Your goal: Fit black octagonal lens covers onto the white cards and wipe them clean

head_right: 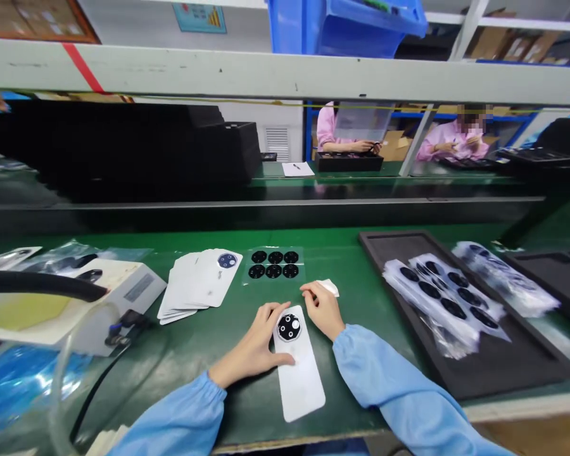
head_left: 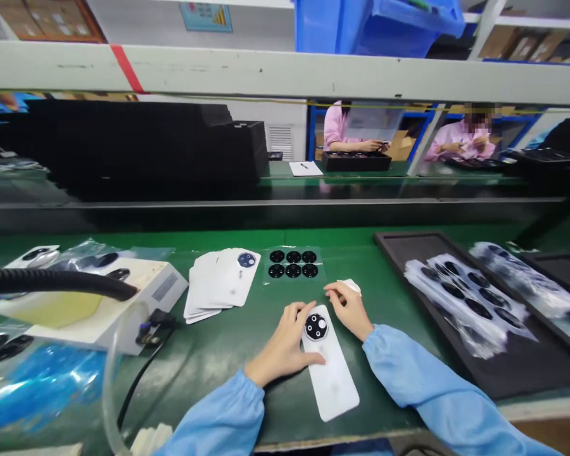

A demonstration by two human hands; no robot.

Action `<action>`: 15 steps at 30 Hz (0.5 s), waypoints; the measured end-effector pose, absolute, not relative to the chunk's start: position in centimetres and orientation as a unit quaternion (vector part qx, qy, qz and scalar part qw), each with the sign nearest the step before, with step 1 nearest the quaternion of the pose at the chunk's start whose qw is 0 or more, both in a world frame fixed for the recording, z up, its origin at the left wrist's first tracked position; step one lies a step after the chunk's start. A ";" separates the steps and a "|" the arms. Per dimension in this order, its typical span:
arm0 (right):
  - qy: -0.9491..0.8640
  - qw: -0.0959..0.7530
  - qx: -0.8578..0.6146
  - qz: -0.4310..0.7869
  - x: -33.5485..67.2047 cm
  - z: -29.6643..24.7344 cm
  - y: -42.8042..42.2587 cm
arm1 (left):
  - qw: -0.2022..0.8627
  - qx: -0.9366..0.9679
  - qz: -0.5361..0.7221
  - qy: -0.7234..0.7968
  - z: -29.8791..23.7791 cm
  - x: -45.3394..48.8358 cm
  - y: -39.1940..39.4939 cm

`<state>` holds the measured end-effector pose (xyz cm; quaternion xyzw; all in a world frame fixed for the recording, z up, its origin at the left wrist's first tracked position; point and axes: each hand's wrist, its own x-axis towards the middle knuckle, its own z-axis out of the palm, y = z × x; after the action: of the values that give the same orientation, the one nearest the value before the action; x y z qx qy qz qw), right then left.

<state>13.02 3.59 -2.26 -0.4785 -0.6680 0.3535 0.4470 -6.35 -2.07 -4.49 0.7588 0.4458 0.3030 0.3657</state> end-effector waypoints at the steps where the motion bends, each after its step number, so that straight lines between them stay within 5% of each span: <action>1: -0.661 0.446 -0.479 0.366 13.3 -2.9 3.9 | 0.379 0.744 0.316 0.451 -4.5 -6.2 -2.4; 8: -0.621 0.429 -0.482 0.445 15.0 -4.8 4.4 | 0.611 0.442 0.508 0.416 -4.0 -4.3 -6.6; 15: -0.626 0.416 -0.485 0.448 15.0 -5.4 4.7 | 0.509 0.226 0.629 0.542 -1.8 -6.4 -17.3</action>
<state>14.96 4.71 -5.41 -0.4853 -0.6256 0.4475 0.4157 -6.43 -17.25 -1.84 0.2257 0.5416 0.6294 0.5094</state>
